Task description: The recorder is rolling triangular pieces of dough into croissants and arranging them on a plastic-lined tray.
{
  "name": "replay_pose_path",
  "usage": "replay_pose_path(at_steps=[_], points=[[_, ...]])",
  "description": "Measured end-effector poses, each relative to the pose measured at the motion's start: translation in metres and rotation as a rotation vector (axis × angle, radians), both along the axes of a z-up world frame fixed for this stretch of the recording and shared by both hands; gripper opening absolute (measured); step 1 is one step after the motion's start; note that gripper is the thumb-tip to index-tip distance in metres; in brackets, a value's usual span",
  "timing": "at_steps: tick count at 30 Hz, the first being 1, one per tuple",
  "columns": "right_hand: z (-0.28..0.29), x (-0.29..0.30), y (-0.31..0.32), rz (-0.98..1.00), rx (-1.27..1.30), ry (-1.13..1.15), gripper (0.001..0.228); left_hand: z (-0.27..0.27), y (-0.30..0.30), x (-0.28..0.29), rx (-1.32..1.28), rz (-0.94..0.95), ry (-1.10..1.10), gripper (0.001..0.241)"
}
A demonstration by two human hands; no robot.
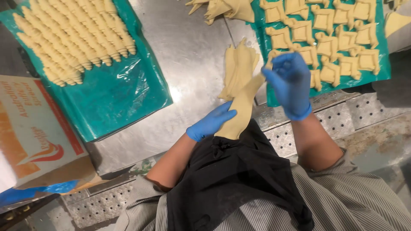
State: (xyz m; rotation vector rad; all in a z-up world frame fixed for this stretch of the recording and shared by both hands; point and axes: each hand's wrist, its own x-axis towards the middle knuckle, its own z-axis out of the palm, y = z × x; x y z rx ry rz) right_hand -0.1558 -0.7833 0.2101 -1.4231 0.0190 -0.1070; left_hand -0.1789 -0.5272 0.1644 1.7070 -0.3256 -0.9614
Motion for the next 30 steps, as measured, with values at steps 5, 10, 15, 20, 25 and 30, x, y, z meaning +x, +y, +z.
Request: replay_pose_path(at_steps=[5,10,15,20,25,30], points=[[-0.005,0.007,0.021,-0.096,-1.018,-0.052,0.028,0.032,0.045,-0.002,-0.901,0.158,0.886,0.067],[-0.087,-0.027,0.06,0.123,-0.85,0.427,0.056,0.016,0.094,-0.004,-0.871,0.317,0.902,0.065],[-0.114,-0.024,0.144,0.363,0.349,0.923,0.064,-0.017,0.133,-0.016,-0.913,0.356,0.889,0.065],[-0.09,0.02,0.186,0.39,0.588,0.761,0.045,-0.056,0.149,-0.033,-0.796,0.441,0.994,0.062],[-0.052,0.024,0.202,0.384,0.391,0.74,0.04,-0.116,0.169,-0.075,-0.46,0.421,0.729,0.063],[-0.038,0.001,0.205,0.447,0.247,0.844,0.037,-0.118,0.19,-0.099,-0.16,0.485,0.284,0.073]])
